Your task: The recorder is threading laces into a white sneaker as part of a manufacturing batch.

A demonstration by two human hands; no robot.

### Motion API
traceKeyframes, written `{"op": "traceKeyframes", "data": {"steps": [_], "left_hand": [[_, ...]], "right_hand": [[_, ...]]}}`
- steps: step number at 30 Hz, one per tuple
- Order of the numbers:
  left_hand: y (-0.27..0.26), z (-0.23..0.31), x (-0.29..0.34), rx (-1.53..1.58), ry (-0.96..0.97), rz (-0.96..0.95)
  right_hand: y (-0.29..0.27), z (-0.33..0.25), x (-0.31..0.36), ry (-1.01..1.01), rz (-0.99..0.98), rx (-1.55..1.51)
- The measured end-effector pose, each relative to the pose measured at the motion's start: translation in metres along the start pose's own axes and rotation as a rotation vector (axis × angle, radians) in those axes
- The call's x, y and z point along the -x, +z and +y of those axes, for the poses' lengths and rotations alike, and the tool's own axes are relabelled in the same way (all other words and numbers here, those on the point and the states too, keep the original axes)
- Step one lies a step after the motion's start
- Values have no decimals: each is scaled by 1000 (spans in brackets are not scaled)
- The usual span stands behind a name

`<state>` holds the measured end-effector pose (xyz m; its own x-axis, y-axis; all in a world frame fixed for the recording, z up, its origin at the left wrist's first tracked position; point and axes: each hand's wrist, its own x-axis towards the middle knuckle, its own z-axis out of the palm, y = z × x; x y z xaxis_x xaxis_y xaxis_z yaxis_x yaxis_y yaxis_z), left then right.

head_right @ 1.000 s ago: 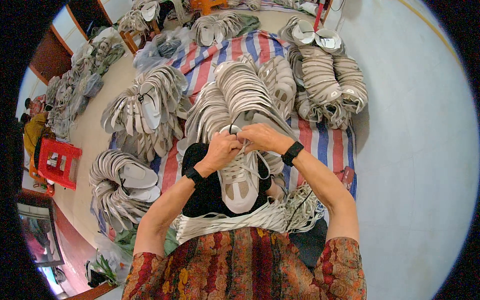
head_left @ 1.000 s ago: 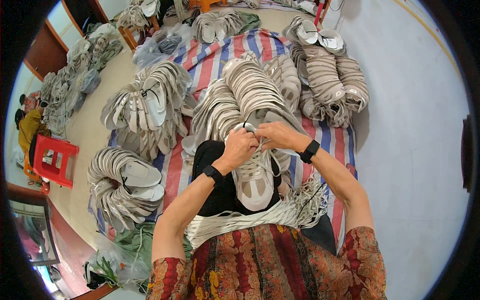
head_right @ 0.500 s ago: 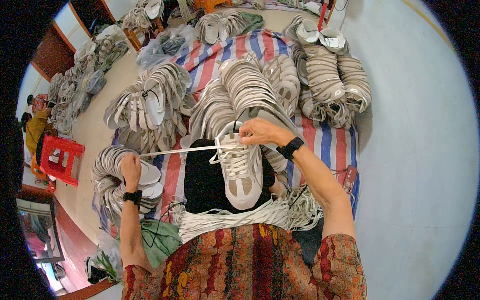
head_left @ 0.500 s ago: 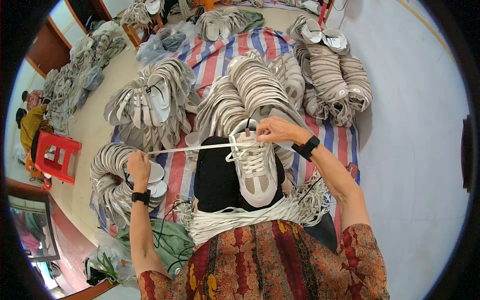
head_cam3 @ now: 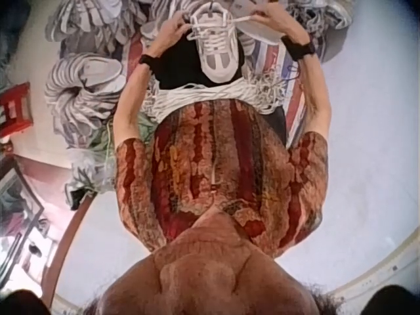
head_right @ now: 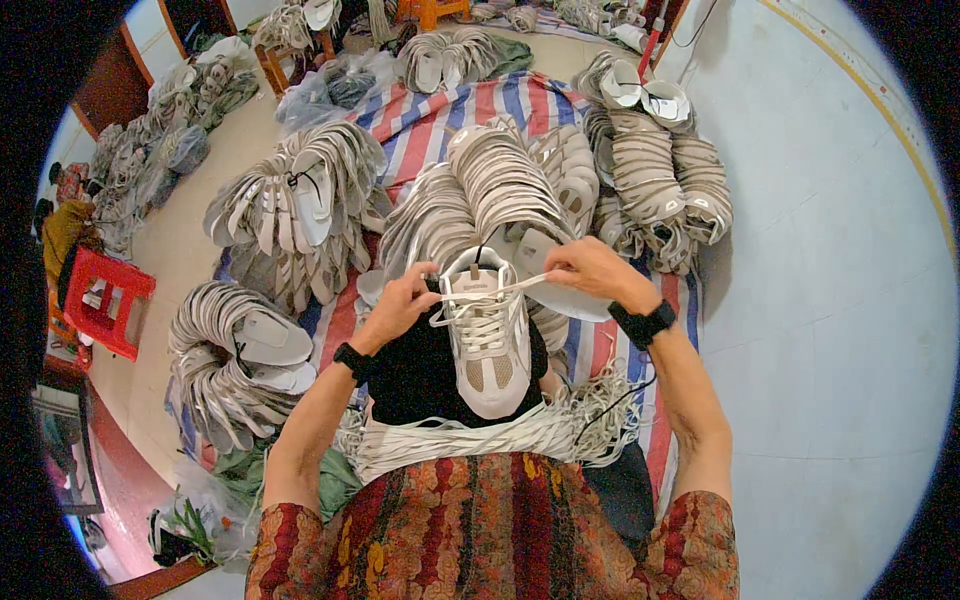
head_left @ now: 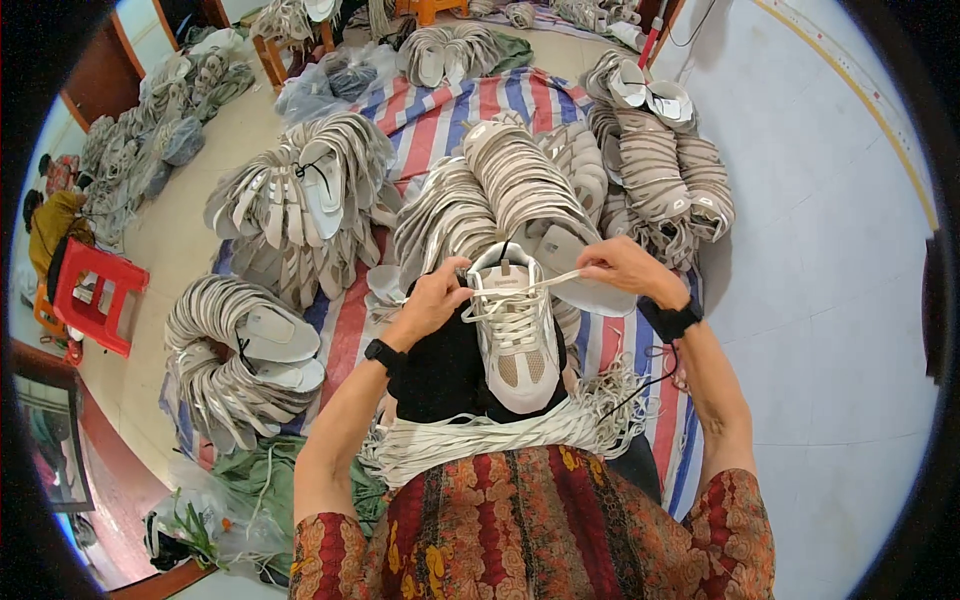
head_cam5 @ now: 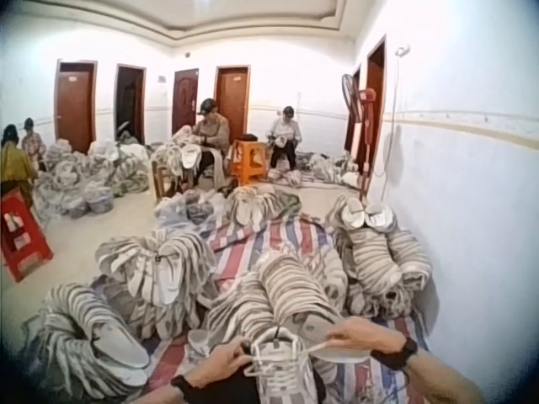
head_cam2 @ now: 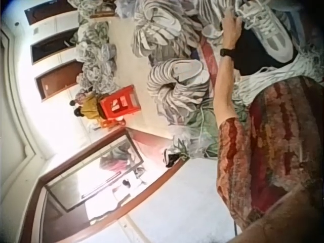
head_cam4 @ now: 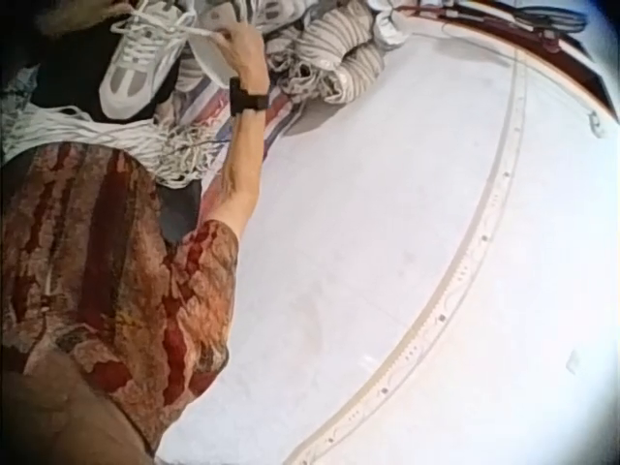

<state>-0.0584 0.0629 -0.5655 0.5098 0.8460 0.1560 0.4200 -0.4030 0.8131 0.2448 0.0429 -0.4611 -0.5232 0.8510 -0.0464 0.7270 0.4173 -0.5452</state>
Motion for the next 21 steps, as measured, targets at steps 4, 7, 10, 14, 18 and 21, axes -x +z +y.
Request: {"op": "traceKeyframes", "data": {"steps": [4, 7, 10, 14, 18, 21], "left_hand": [[-18, -4, 13, 327, -155, 1], [-29, -11, 29, 414, -180, 49], [-34, -14, 38, 422, -272, 67], [-44, -20, 55, 366, -440, 17], [-65, -40, 88, 265, -389, 40], [-73, -58, 115, 113, -369, 61]], "right_hand": [[-19, 6, 27, 100, 99, 51], [-25, 11, 42, 138, 146, 102], [-22, 16, 52, 185, 264, 234], [-12, 20, 62, 109, 513, 420], [0, 22, 79, 219, 708, 574], [13, 25, 83, 116, 906, 611]]}}
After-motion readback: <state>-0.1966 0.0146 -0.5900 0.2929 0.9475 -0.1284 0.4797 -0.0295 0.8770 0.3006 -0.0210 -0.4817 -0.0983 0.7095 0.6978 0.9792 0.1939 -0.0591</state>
